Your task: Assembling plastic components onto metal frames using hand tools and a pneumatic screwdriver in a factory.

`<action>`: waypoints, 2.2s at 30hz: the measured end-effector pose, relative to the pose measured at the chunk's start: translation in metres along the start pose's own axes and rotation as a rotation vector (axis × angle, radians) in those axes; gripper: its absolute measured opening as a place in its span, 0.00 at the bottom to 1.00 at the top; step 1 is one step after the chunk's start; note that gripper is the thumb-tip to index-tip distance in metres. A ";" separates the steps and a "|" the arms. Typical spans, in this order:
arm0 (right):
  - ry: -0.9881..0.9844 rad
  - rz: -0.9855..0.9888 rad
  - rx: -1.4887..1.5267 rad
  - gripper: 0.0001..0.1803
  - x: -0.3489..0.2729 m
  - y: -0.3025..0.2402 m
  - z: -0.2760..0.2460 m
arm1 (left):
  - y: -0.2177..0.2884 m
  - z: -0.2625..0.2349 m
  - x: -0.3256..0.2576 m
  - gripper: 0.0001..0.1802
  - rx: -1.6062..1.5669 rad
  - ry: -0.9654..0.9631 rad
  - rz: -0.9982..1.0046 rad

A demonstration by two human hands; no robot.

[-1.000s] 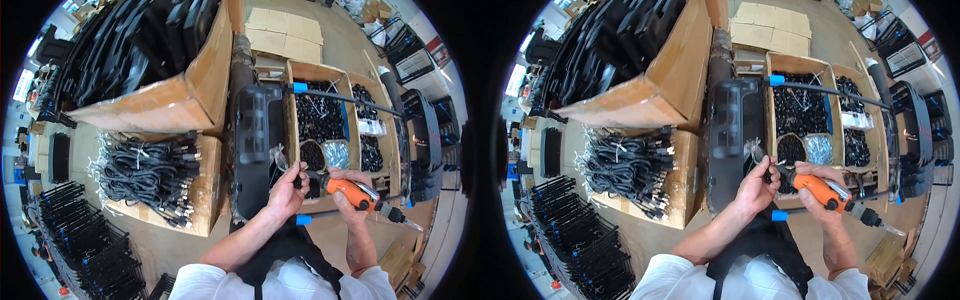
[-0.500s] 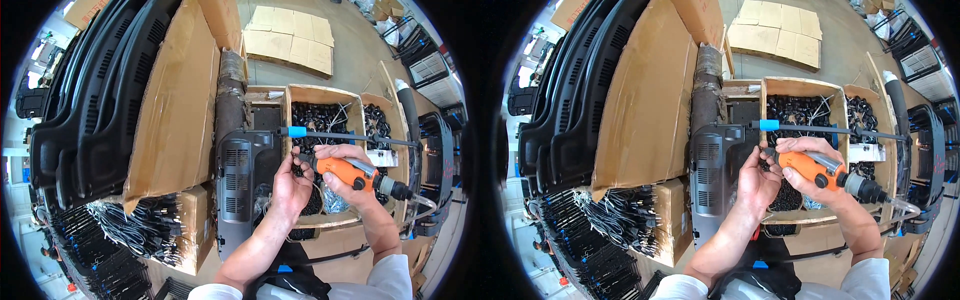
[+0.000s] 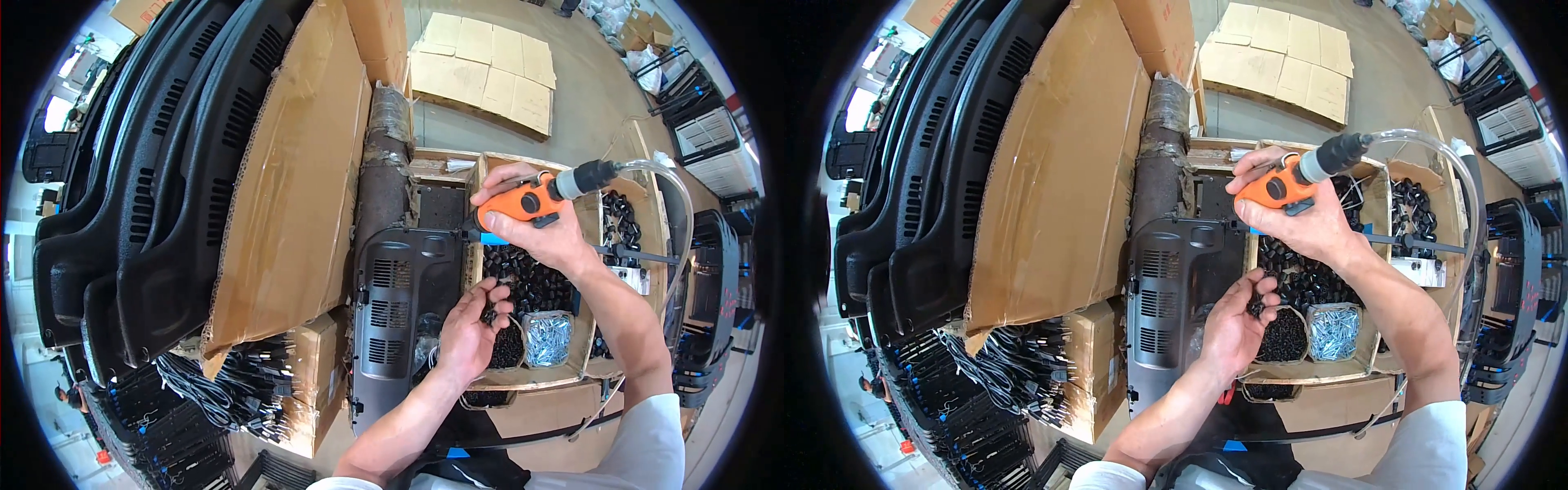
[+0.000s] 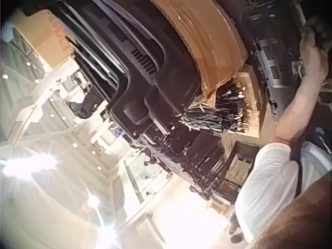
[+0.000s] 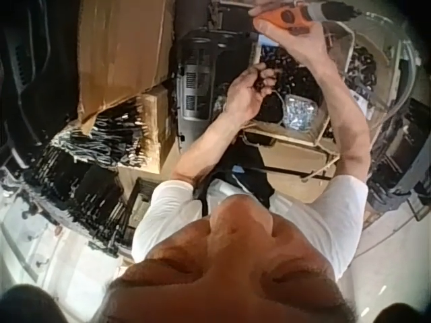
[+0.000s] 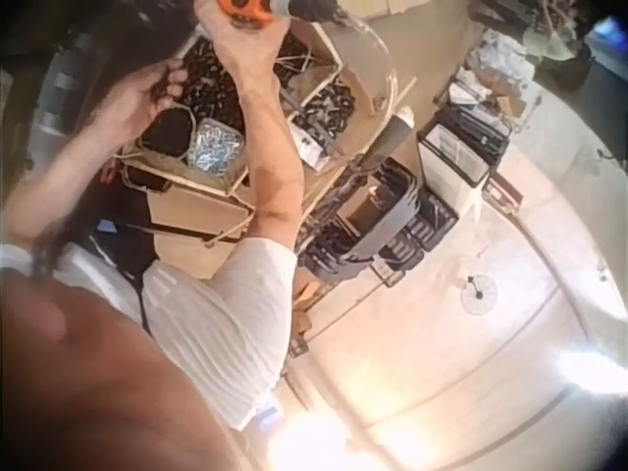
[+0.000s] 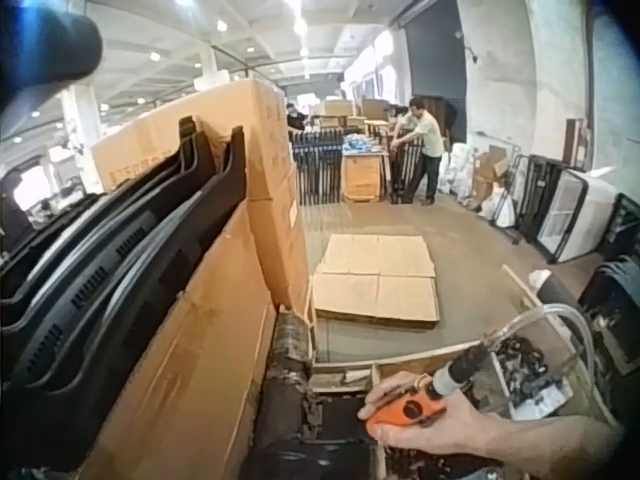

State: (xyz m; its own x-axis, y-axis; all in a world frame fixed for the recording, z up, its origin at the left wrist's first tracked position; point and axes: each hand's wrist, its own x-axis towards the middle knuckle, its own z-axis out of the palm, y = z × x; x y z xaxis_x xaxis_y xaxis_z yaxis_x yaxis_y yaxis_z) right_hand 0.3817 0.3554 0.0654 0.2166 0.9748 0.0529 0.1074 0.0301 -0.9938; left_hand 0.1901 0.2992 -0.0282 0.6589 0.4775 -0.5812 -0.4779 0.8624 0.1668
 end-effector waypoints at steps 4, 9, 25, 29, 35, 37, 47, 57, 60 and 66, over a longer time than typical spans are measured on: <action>-0.036 0.069 -0.008 0.21 0.000 0.003 0.004 | 0.002 -0.017 -0.008 0.15 0.065 0.002 0.014; -0.082 0.036 -0.035 0.20 0.001 0.011 0.011 | 0.005 -0.033 -0.009 0.12 0.101 -0.008 0.021; -0.249 0.053 -0.206 0.15 0.006 0.007 0.019 | 0.011 -0.028 0.009 0.13 0.101 0.081 0.080; -0.240 0.075 -0.131 0.14 0.005 0.010 0.018 | 0.013 -0.031 0.014 0.14 0.045 0.125 0.066; -0.234 0.061 -0.153 0.13 0.005 0.012 0.020 | 0.022 -0.019 0.017 0.17 -0.032 0.181 0.035; -0.228 0.069 -0.133 0.13 0.005 0.015 0.019 | 0.022 -0.016 0.019 0.17 -0.050 0.189 0.031; -0.153 0.017 -0.124 0.20 -0.010 0.001 0.026 | 0.036 -0.002 0.037 0.14 -0.181 0.172 0.093; -0.180 -0.072 -0.036 0.20 -0.011 -0.027 0.034 | 0.064 0.010 0.039 0.14 -0.454 0.051 0.080; -0.207 -0.076 -0.103 0.21 -0.006 -0.028 0.039 | 0.068 0.005 0.039 0.15 -0.436 0.004 0.058; -0.171 0.018 -0.009 0.23 0.014 -0.023 0.061 | 0.075 0.016 0.041 0.15 -0.358 0.067 0.144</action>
State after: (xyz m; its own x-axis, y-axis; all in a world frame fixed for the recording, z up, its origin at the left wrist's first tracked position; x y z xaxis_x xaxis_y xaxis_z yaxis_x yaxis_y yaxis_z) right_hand 0.3229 0.3815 0.0831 0.0500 0.9986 0.0170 0.1142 0.0112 -0.9934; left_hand 0.1902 0.3855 -0.0269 0.5362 0.5674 -0.6250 -0.7432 0.6684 -0.0308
